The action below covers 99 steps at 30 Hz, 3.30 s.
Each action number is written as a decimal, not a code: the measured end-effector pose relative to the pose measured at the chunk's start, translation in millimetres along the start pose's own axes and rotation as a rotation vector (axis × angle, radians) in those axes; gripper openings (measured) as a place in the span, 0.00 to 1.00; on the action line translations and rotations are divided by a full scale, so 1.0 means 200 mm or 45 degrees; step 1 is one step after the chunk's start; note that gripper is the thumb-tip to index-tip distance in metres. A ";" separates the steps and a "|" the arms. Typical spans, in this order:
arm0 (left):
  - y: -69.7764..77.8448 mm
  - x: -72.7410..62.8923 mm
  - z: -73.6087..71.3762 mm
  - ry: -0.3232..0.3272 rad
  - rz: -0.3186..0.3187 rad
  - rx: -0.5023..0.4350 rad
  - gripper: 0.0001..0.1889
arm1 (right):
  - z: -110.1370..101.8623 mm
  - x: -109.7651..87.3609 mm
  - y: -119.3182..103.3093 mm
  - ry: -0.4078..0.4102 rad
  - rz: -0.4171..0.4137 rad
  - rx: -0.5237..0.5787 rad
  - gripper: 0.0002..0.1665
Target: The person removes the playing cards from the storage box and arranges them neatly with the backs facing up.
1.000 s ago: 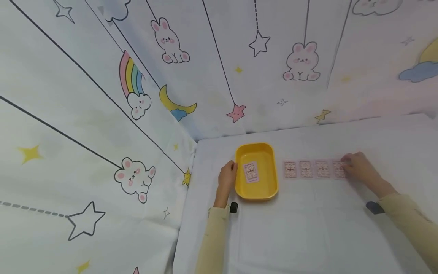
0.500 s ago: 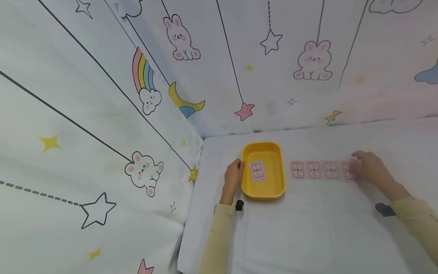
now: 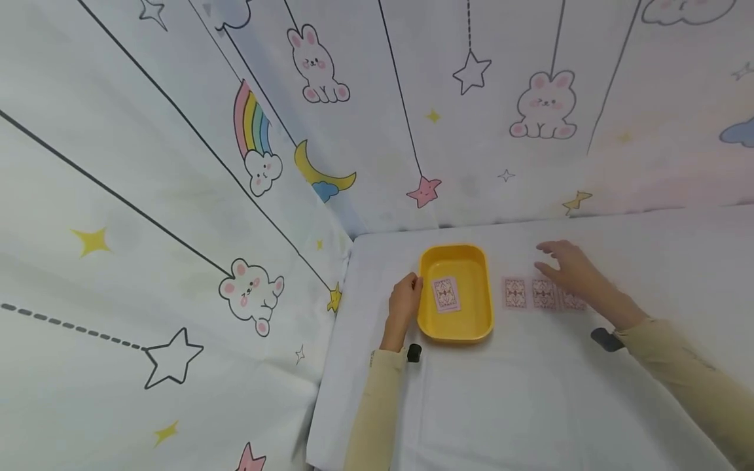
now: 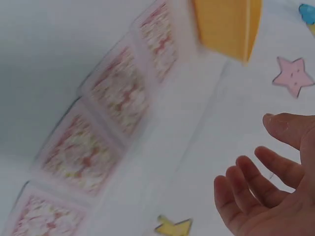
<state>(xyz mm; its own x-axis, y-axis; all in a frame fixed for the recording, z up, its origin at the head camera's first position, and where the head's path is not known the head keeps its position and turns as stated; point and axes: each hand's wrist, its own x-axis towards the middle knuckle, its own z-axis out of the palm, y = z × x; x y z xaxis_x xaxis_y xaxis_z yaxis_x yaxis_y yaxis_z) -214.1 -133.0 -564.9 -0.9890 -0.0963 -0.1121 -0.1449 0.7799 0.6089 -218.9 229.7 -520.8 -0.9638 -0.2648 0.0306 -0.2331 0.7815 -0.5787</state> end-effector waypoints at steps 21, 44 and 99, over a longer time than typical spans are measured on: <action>0.00 0.00 0.00 0.000 -0.009 0.002 0.15 | 0.23 0.24 -0.48 -0.132 -0.101 0.019 0.31; -0.02 0.03 -0.01 0.004 0.028 -0.023 0.14 | 0.52 0.50 -0.68 -0.329 -0.189 -0.127 0.29; -0.01 0.03 -0.02 0.018 0.057 0.025 0.14 | 0.50 0.52 -0.62 -0.500 -0.080 0.025 0.09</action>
<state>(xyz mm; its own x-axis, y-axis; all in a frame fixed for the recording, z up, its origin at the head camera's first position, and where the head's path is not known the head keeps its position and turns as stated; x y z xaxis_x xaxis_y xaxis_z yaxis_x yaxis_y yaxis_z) -219.9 -136.3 -563.8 -0.9949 -0.0697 -0.0735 -0.0999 0.7956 0.5976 -277.5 49.4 -527.6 -0.8243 -0.5102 -0.2452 -0.2834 0.7470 -0.6014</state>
